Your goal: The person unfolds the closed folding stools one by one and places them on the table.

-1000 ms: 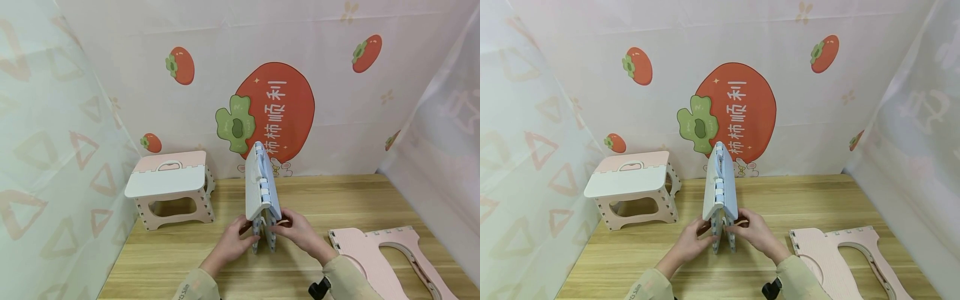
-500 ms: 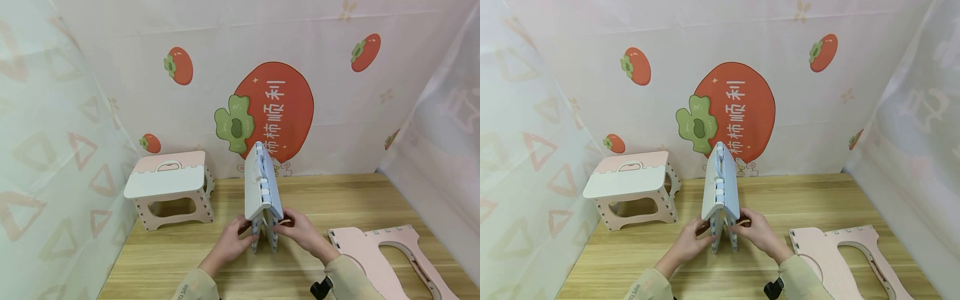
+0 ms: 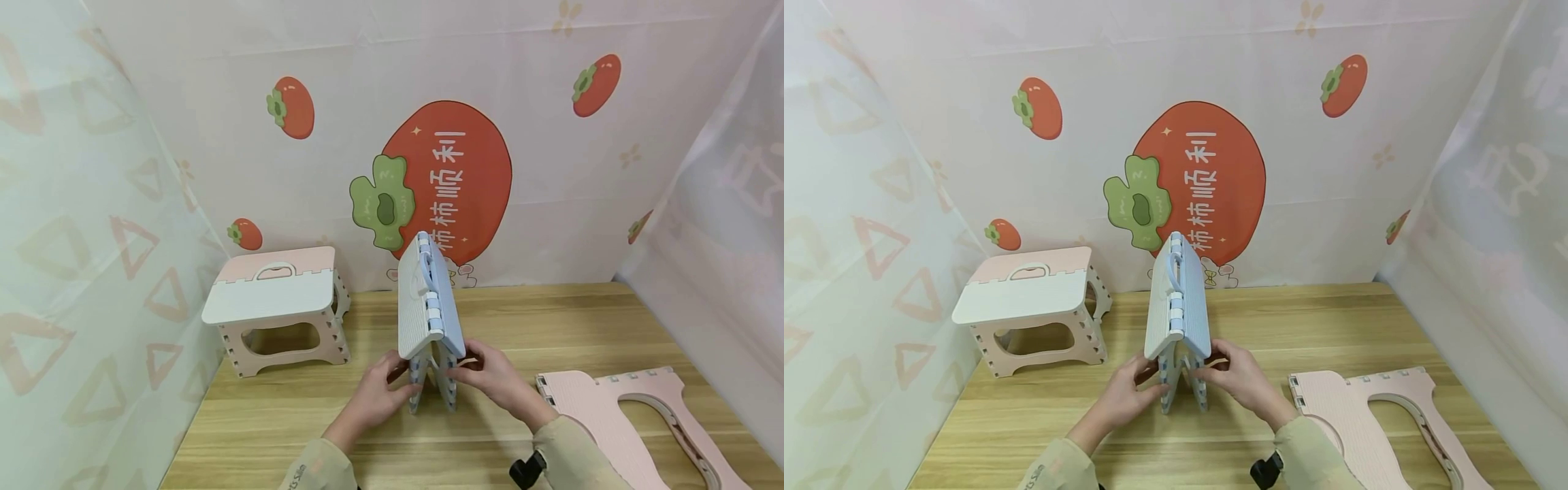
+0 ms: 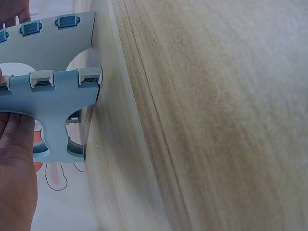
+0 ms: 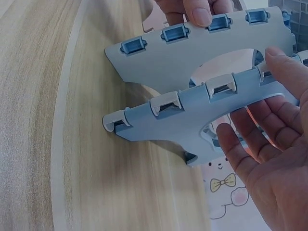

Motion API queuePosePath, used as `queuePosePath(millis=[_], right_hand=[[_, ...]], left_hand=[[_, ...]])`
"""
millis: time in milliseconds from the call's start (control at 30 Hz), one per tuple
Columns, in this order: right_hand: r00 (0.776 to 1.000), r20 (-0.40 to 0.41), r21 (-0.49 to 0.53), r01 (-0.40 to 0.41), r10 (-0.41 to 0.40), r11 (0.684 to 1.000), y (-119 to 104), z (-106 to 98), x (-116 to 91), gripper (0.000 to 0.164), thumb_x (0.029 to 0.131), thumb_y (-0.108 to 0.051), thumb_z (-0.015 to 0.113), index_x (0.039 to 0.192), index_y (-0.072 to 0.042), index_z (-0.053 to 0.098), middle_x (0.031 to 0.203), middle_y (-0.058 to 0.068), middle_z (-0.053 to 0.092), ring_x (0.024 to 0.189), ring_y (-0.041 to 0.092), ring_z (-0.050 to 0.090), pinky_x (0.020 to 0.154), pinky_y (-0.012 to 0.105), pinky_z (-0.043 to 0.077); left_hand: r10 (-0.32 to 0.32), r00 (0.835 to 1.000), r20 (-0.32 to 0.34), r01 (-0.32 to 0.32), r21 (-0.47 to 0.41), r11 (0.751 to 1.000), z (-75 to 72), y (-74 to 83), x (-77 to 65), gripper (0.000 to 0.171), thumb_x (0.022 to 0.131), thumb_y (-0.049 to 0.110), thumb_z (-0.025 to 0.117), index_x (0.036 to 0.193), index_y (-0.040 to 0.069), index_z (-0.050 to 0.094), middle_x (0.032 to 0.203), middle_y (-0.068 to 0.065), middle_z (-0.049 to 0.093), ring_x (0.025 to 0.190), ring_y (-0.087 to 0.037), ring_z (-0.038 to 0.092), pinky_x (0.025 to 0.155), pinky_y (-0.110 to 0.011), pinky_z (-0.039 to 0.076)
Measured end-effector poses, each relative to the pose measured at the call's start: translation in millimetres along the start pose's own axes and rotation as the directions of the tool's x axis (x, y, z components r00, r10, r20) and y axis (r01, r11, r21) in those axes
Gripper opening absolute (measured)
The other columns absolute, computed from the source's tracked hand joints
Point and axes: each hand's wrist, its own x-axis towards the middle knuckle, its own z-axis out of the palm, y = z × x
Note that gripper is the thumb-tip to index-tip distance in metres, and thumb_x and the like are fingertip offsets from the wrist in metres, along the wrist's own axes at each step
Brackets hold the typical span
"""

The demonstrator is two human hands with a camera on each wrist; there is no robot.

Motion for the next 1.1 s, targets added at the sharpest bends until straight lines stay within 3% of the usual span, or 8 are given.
queuePosePath(millis=[500, 1100], right_hand=[[1.000, 0.007, -0.025, 0.017, -0.017, 1.000, -0.1, -4.1, -1.6, 0.059, 0.093, -0.027, 0.078, 0.141, -0.004, 0.054, 0.128, 0.017, 0.064, 0.117, 0.032, 0.064, 0.092, 0.037, 0.059], [0.999, 0.004, -0.090, 0.048, -0.048, 0.995, 1.9, -7.4, -2.7, 0.054, 0.094, -0.026, 0.077, 0.138, -0.003, 0.057, 0.122, 0.015, 0.066, 0.112, 0.029, 0.066, 0.086, 0.029, 0.060]], left_hand=[[0.029, 1.000, -0.010, -0.029, 0.014, 0.999, -2.9, 0.7, -1.0, 0.056, 0.092, 0.013, 0.076, 0.143, 0.006, 0.055, 0.138, -0.011, 0.059, 0.129, -0.033, 0.059, 0.107, -0.040, 0.050], [0.027, 0.999, -0.018, -0.026, 0.033, 0.999, -8.6, -2.4, -3.6, 0.056, 0.091, 0.016, 0.077, 0.143, 0.007, 0.056, 0.138, -0.009, 0.060, 0.128, -0.032, 0.060, 0.106, -0.039, 0.050]])
